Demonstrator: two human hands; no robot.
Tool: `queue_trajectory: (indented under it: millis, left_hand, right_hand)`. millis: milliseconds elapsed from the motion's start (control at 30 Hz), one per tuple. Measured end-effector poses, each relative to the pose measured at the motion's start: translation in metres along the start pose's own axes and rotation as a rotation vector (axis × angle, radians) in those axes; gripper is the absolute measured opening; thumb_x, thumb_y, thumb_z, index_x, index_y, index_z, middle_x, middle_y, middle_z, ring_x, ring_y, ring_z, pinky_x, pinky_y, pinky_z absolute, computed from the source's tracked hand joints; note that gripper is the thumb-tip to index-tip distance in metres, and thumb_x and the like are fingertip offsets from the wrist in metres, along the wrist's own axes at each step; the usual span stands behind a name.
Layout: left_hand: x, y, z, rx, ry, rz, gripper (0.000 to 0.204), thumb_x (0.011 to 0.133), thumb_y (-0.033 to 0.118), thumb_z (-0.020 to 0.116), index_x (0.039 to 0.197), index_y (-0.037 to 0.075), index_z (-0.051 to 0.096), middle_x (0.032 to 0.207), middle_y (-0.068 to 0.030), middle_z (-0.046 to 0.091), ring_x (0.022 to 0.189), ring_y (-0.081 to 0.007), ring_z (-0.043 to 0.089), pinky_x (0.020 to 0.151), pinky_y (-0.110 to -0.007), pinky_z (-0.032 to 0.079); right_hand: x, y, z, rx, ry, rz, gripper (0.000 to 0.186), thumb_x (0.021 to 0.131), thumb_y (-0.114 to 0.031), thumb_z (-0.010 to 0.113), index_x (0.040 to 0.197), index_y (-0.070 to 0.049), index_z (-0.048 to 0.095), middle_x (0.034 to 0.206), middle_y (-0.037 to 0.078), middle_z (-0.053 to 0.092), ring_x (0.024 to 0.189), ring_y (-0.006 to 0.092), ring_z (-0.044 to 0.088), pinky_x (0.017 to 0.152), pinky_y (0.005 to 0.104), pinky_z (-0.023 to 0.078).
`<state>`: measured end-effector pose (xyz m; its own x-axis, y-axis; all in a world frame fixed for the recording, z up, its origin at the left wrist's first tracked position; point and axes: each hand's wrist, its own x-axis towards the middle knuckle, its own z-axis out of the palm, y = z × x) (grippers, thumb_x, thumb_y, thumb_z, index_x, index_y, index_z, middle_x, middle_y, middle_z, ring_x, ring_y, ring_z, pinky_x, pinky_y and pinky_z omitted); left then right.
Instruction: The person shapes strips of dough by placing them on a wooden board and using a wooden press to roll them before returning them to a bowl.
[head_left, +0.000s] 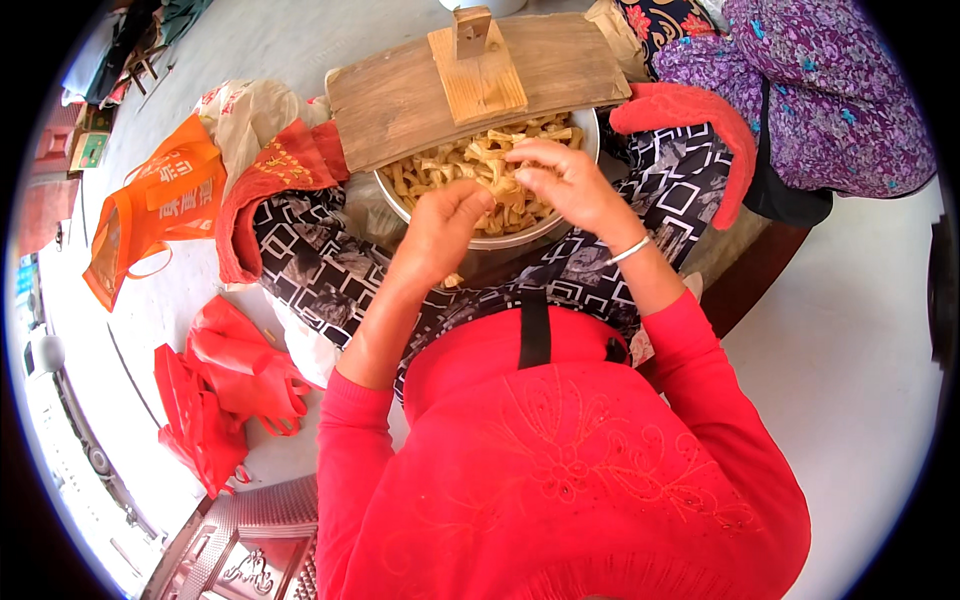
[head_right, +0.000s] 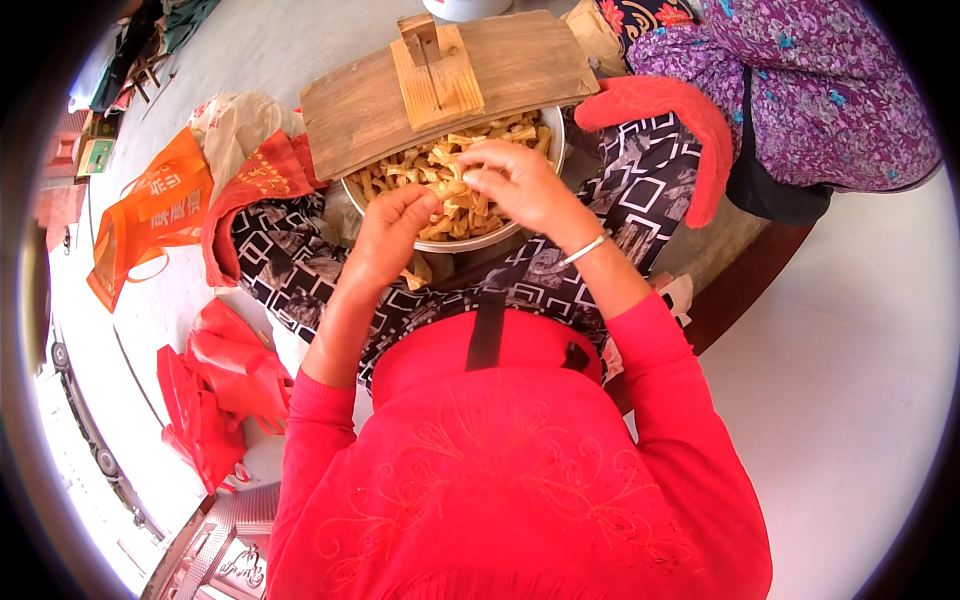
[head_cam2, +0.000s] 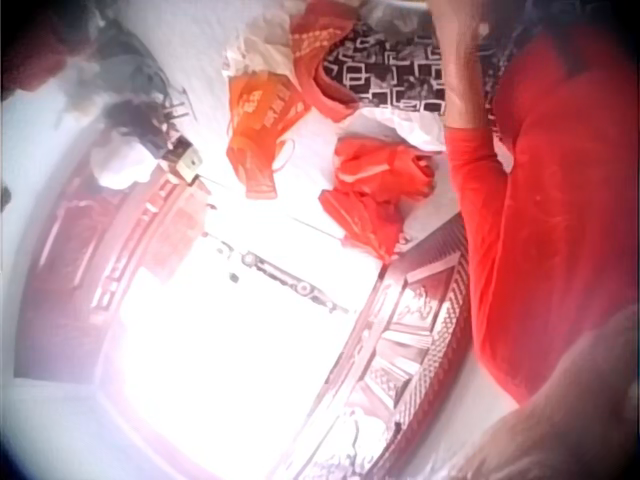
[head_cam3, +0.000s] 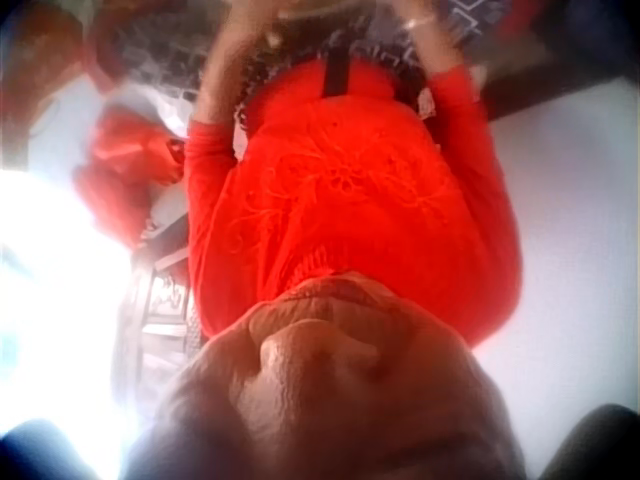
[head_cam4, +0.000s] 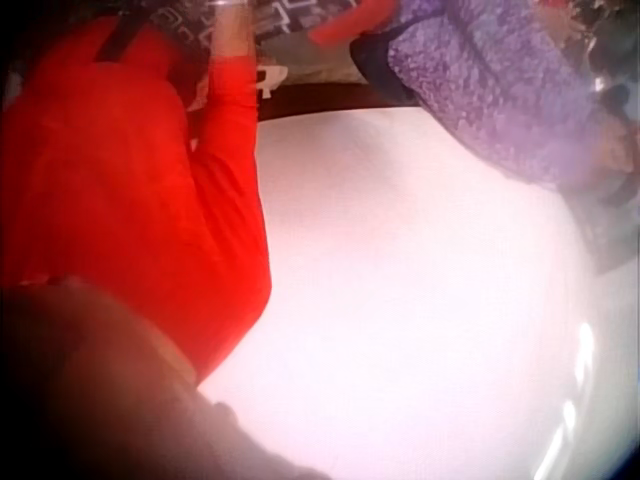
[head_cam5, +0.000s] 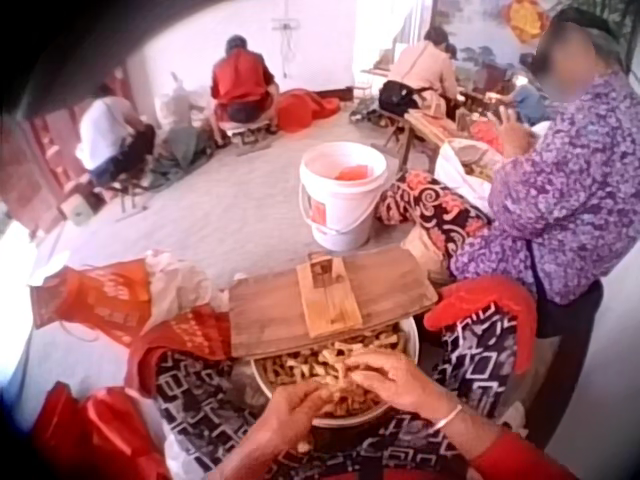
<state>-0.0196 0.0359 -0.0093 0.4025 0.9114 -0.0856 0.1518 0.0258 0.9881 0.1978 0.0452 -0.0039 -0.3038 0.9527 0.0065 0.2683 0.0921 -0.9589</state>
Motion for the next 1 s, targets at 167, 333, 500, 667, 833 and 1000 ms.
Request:
queue_trajectory:
  millis: [167,333,500,667,833,1000]
  left_hand:
    - [0.02,0.02,-0.012,-0.354,-0.118,-0.253,0.025,0.096,0.024,0.052,0.084,0.004,0.061,0.059,0.008,0.038,0.051,-0.0026,0.028,0.046,-0.02,0.019]
    - [0.038,0.038,-0.017,-0.42,-0.125,-0.334,0.025,0.096,0.024,0.052,0.082,0.004,0.059,0.058,0.0085,0.038,0.047,-0.0018,0.026,0.043,-0.019,0.018]
    - [0.05,0.046,-0.03,-0.335,-0.137,-0.363,0.023,0.095,0.024,0.055,0.086,0.005,0.062,0.06,0.0076,0.041,0.048,-0.0018,0.03,0.044,-0.018,0.021]
    - [0.08,0.039,-0.044,-0.297,-0.084,-0.275,0.015,0.092,0.019,0.058,0.096,0.005,0.063,0.068,0.0033,0.052,0.052,-0.0029,0.036,0.046,-0.018,0.027]
    - [0.104,0.034,-0.056,-0.164,0.036,-0.193,0.008,0.089,0.013,0.057,0.093,0.006,0.061,0.069,0.0033,0.054,0.053,-0.0039,0.04,0.048,-0.019,0.031]
    - [0.124,0.019,-0.055,0.011,0.128,-0.128,0.014,0.084,0.013,0.057,0.089,0.001,0.064,0.07,-0.001,0.058,0.066,-0.0096,0.052,0.059,-0.025,0.041]
  right_hand:
    - [0.022,-0.024,-0.019,0.238,-0.112,0.103,0.037,0.093,-0.028,0.06,0.116,0.001,0.061,0.111,0.008,0.064,0.104,0.0121,0.057,0.09,0.0263,0.044]
    - [0.038,-0.035,-0.027,0.435,-0.275,0.277,0.021,0.088,-0.012,0.064,0.104,0.001,0.063,0.084,0.005,0.067,0.068,0.0085,0.062,0.063,0.0206,0.049]
    - [0.046,-0.05,-0.052,0.355,-0.202,0.286,0.016,0.087,-0.008,0.063,0.1,0.001,0.064,0.076,0.003,0.063,0.06,0.0072,0.059,0.056,0.0207,0.049]
    - [0.065,-0.045,-0.046,0.239,-0.024,0.189,0.013,0.09,-0.01,0.06,0.098,-0.001,0.065,0.077,0.001,0.061,0.058,0.005,0.054,0.054,0.0189,0.047]
    - [0.084,-0.035,-0.04,0.086,0.072,0.128,0.011,0.089,-0.011,0.06,0.092,-0.001,0.064,0.068,-0.002,0.057,0.057,0.0054,0.051,0.051,0.0219,0.043]
    - [0.095,-0.017,-0.036,-0.195,0.115,-0.007,0.014,0.087,-0.013,0.06,0.09,0.0,0.064,0.07,0.004,0.062,0.061,0.014,0.057,0.058,0.0298,0.045]
